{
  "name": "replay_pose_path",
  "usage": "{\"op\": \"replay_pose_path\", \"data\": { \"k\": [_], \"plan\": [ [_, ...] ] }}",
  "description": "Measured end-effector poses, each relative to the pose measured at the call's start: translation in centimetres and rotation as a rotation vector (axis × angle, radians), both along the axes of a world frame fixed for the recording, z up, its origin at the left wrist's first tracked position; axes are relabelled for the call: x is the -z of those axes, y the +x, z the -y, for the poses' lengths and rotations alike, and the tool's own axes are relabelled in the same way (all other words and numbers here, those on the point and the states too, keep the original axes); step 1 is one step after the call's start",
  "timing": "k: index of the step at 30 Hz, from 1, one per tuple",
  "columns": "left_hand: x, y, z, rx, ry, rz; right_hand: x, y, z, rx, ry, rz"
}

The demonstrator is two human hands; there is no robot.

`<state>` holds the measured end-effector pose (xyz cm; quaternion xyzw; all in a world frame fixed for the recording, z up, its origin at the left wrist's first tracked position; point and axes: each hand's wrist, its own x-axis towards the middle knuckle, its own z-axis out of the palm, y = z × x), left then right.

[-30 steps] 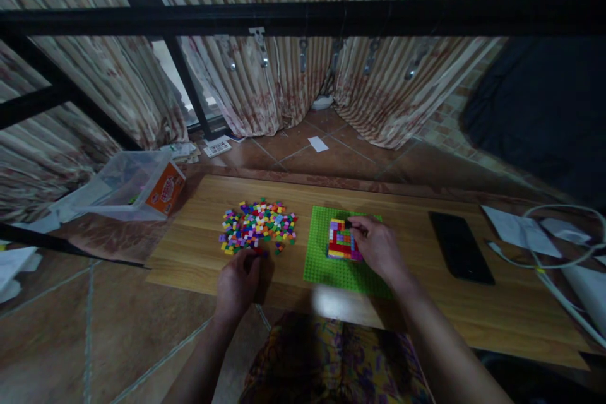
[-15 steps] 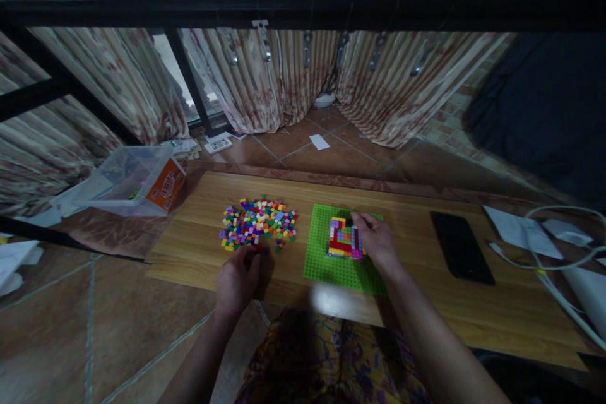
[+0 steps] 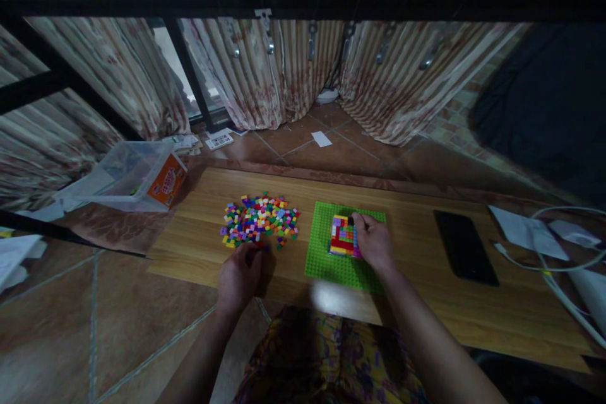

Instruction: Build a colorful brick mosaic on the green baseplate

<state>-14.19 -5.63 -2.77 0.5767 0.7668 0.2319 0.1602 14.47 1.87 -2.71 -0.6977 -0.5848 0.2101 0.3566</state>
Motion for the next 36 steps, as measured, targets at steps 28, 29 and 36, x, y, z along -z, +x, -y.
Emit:
{"op": "replay_pose_path", "data": {
  "k": [28,29,36],
  "plan": [
    [-0.8,1.1,0.4,0.127,0.056,0.2,-1.1,0.5,4.2,0.1,0.278,-0.196],
    [-1.0,1.7,0.6,0.164,0.064,0.259,-1.2,0.2,4.9,0.09,0.278,-0.23],
    [-1.8,6.5,1.1,0.326,0.053,0.597,-2.1,-3.7,9.3,-0.135,0.228,-0.335]
  ]
}}
